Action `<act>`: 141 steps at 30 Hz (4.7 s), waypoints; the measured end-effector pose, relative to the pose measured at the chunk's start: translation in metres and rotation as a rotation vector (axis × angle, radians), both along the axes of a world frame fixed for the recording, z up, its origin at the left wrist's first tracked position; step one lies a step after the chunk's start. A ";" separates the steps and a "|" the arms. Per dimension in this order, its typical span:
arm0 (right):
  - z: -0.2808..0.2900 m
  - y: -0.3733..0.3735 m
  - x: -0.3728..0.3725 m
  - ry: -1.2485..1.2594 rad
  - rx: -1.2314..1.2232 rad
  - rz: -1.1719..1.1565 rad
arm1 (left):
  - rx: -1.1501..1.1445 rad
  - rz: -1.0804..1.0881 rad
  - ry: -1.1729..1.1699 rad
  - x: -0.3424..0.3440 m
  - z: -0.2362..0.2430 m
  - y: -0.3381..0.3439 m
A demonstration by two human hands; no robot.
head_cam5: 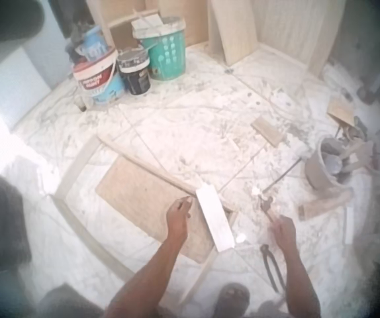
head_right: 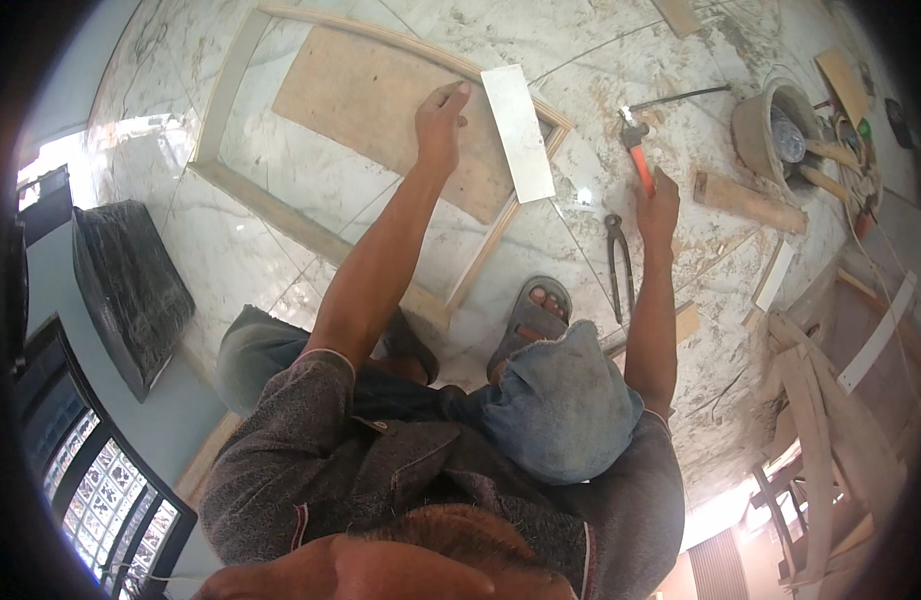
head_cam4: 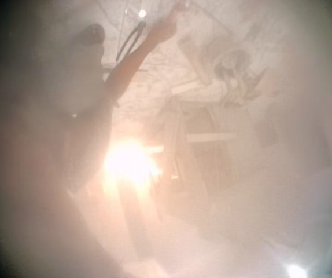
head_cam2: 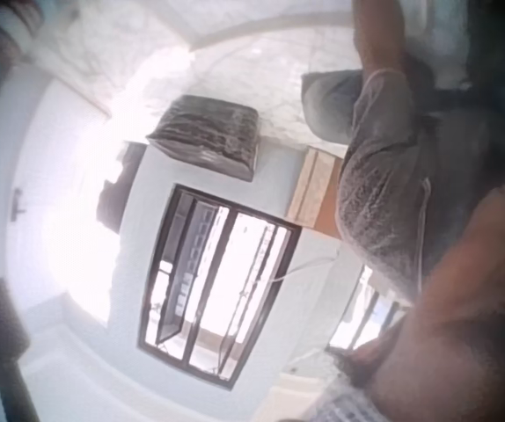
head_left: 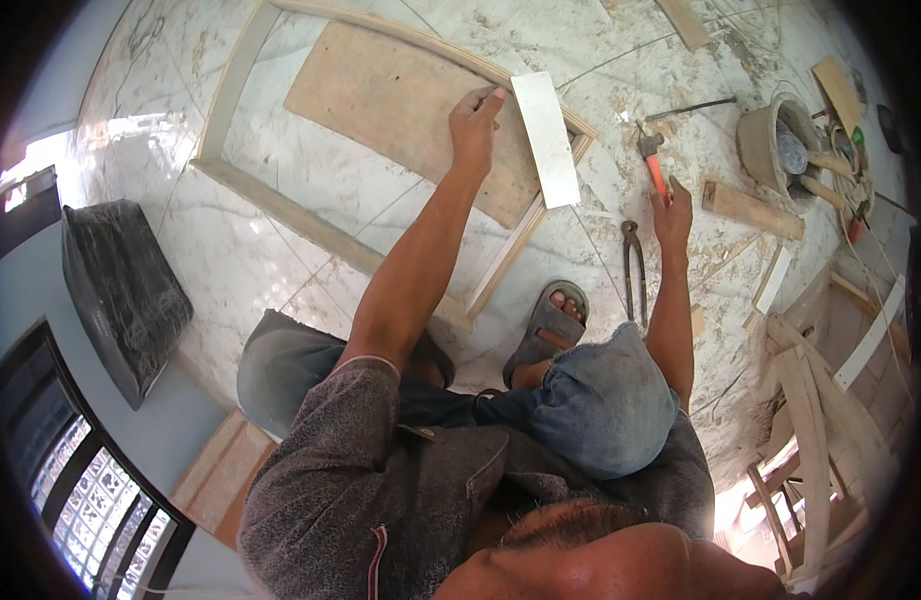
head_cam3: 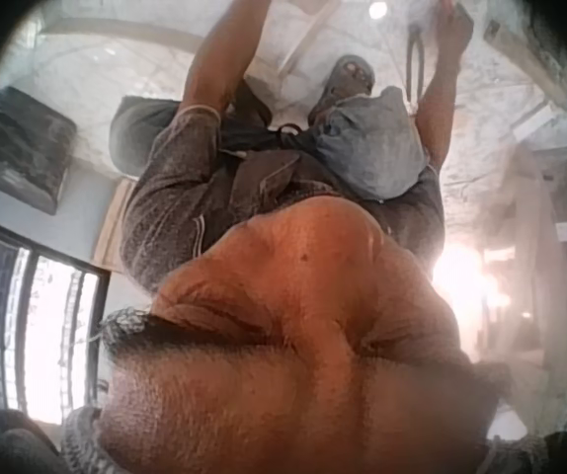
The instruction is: The person positions a white rectangular piece onto a wooden frame on the floor, secures it using a hammer and nails, and then uses a power drill to make holes in the piece.
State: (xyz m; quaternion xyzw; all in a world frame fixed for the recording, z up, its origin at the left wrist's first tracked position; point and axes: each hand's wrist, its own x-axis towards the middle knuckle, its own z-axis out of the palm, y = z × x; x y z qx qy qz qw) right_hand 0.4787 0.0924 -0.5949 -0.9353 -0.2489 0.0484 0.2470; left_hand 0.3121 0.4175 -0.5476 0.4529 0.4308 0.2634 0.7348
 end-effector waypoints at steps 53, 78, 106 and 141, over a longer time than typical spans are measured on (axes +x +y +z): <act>0.124 0.127 -0.079 0.450 0.081 0.366 | 0.584 0.079 0.189 0.041 -0.036 -0.007; 0.116 0.130 -0.081 0.330 0.063 0.416 | 0.707 0.020 0.174 0.037 -0.044 -0.004; 0.094 0.098 -0.102 0.510 -0.084 0.220 | 0.538 0.118 0.272 0.029 -0.039 -0.024; 0.169 0.157 -0.060 0.346 -0.208 0.431 | 0.335 -0.297 0.505 0.012 -0.045 -0.049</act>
